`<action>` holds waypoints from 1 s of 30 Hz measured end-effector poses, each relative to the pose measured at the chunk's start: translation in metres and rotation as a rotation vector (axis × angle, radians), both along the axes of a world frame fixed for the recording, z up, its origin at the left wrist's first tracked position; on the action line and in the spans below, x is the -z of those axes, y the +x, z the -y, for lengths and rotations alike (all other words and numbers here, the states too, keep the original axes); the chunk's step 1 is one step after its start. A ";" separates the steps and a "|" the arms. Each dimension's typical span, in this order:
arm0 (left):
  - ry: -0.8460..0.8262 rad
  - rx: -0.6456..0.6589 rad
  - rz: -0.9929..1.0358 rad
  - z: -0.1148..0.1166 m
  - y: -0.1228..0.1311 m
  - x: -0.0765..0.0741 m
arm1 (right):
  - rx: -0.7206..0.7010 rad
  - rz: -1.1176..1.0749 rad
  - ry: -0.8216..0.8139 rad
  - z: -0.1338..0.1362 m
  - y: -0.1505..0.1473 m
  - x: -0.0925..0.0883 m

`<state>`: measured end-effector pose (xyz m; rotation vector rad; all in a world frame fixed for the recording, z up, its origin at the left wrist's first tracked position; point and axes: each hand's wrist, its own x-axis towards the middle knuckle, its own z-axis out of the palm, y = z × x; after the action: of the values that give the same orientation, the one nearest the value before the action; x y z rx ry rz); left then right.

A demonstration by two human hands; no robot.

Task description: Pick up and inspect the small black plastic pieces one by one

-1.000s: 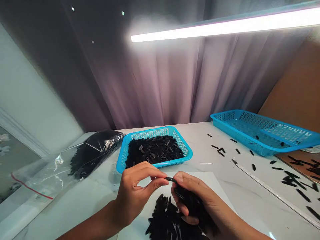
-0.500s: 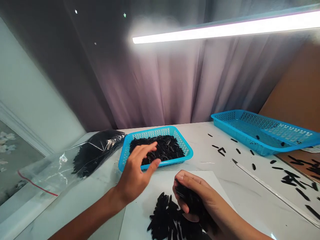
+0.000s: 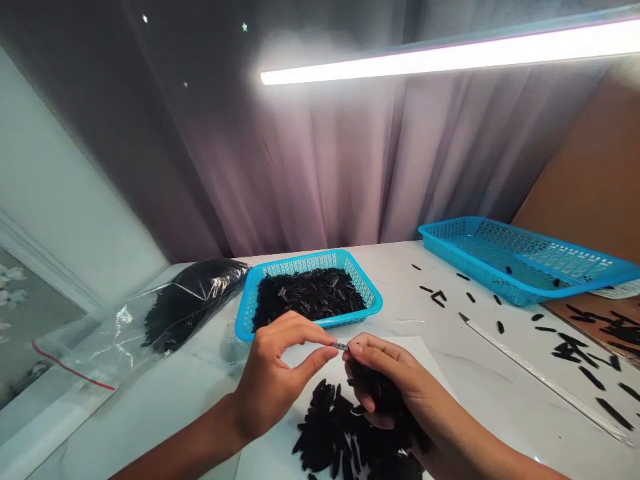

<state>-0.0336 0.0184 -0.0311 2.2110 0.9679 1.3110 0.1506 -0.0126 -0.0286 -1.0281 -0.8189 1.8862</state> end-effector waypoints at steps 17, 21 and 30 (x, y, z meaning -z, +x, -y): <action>0.213 -0.251 -0.131 -0.024 -0.018 0.001 | 0.046 0.028 0.049 -0.001 0.002 -0.001; 0.080 -0.198 -0.196 -0.022 -0.020 -0.001 | 0.072 0.012 0.008 -0.002 0.001 0.001; 0.179 0.182 -0.060 0.014 0.008 0.000 | 0.039 0.014 0.019 0.002 0.000 0.000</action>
<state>-0.0251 0.0039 -0.0316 2.4206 0.6729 1.2987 0.1502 -0.0146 -0.0283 -1.0401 -0.8172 1.8367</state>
